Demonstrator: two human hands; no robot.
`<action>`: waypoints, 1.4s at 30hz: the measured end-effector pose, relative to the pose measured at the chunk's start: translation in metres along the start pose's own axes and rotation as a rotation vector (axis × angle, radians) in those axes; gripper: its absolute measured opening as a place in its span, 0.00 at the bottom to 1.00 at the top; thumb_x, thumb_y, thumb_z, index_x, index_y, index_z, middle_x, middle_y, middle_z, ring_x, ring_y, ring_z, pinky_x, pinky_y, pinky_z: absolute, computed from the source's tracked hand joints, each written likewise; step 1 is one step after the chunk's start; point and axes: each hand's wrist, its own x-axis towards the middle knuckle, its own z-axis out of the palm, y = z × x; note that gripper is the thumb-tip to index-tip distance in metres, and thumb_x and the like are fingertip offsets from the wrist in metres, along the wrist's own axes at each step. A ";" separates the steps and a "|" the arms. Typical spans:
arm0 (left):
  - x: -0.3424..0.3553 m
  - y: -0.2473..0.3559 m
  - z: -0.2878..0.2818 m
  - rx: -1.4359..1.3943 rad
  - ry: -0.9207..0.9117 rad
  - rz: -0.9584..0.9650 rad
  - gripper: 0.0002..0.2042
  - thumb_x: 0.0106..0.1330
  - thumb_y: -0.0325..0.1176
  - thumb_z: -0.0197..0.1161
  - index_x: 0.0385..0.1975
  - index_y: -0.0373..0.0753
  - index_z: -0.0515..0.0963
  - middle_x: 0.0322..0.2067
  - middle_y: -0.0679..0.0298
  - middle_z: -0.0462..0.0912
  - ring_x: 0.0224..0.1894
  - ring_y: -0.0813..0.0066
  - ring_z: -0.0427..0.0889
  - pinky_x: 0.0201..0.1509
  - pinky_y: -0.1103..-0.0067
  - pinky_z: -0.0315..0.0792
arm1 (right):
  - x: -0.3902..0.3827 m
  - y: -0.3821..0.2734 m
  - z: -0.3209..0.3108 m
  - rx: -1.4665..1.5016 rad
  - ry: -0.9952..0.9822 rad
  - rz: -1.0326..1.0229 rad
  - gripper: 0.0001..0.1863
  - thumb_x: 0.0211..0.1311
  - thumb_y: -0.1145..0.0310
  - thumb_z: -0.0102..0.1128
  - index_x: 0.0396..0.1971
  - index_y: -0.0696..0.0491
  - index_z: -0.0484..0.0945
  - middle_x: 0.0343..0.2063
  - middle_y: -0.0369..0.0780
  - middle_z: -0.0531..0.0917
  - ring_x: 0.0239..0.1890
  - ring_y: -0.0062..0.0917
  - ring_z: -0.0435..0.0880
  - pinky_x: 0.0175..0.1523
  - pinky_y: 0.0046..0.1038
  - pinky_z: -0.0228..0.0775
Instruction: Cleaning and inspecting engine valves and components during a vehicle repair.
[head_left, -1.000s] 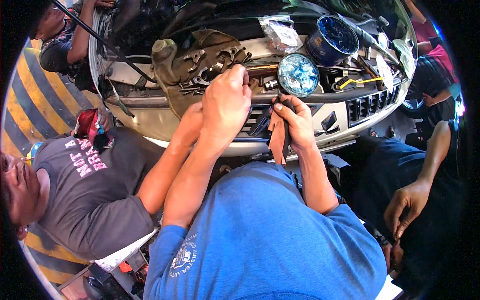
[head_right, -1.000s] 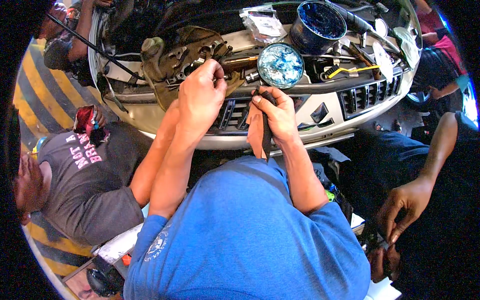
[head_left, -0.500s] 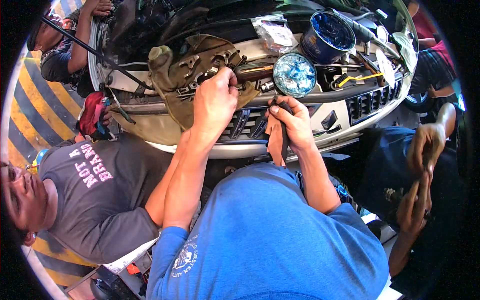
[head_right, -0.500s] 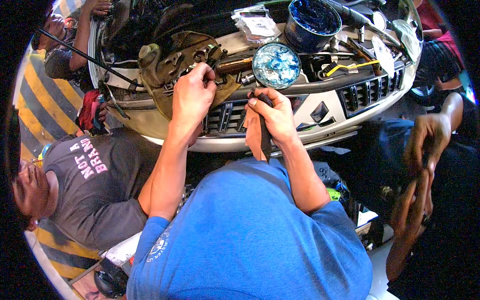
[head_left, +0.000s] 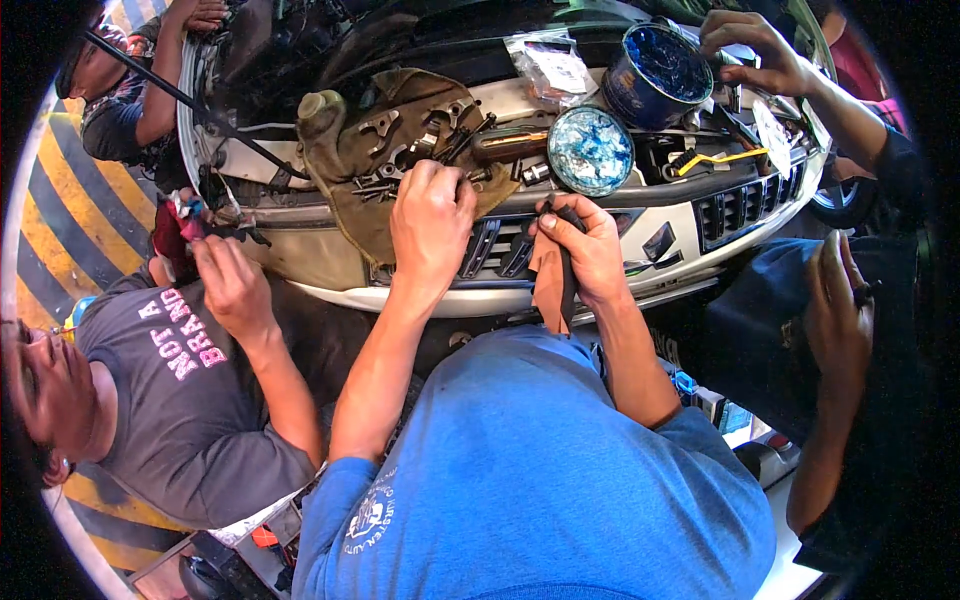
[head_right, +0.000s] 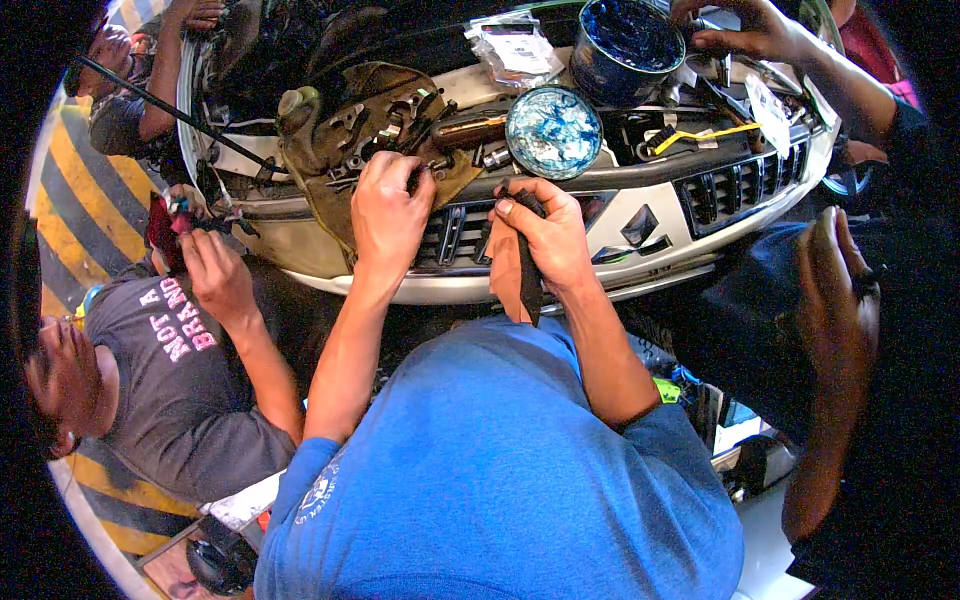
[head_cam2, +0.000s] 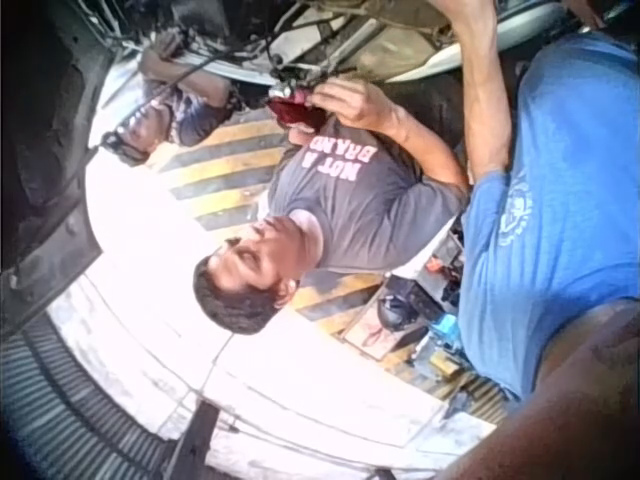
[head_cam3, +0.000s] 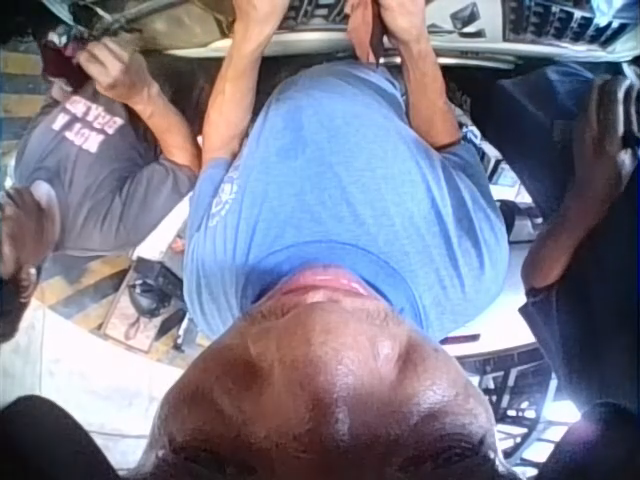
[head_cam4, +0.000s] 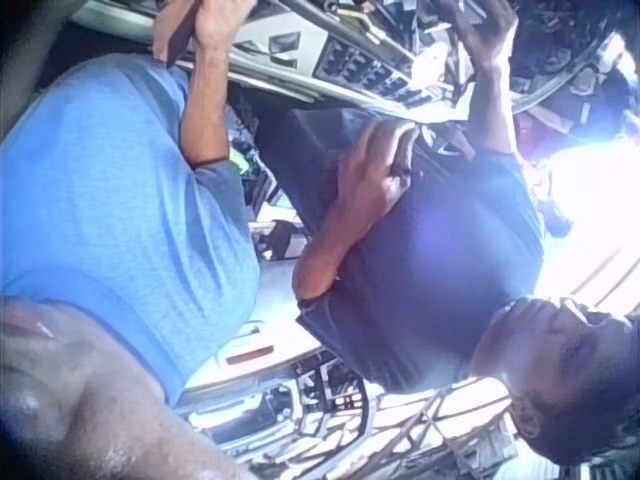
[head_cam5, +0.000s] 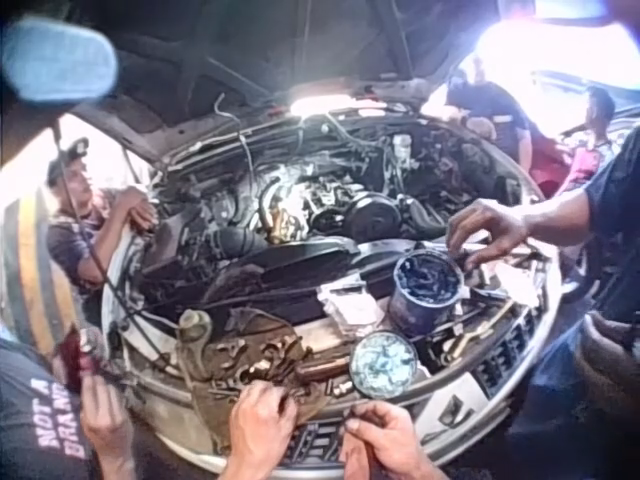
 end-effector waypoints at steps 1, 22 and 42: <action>-0.002 -0.001 0.001 0.001 0.003 0.000 0.07 0.56 0.29 0.62 0.32 0.34 0.79 0.31 0.53 0.80 0.34 0.54 0.79 0.38 0.67 0.73 | 0.000 0.000 0.000 -0.008 0.014 -0.009 0.07 0.58 0.77 0.58 0.37 0.61 0.75 0.28 0.40 0.81 0.30 0.20 0.80 0.35 0.22 0.74; 0.007 0.011 0.009 0.002 -0.108 -0.043 0.11 0.53 0.37 0.65 0.32 0.37 0.80 0.31 0.57 0.79 0.37 0.58 0.79 0.40 0.67 0.74 | 0.000 0.000 0.002 -0.026 0.003 0.044 0.06 0.59 0.77 0.58 0.37 0.58 0.76 0.31 0.40 0.79 0.31 0.21 0.81 0.31 0.21 0.76; -0.023 -0.008 -0.030 -1.730 -0.278 -0.764 0.10 0.61 0.26 0.57 0.40 0.31 0.73 0.31 0.56 0.80 0.30 0.74 0.81 0.34 0.79 0.81 | -0.029 -0.003 0.017 0.460 -0.114 0.242 0.13 0.68 0.64 0.46 0.47 0.54 0.72 0.42 0.37 0.78 0.43 0.22 0.78 0.52 0.25 0.69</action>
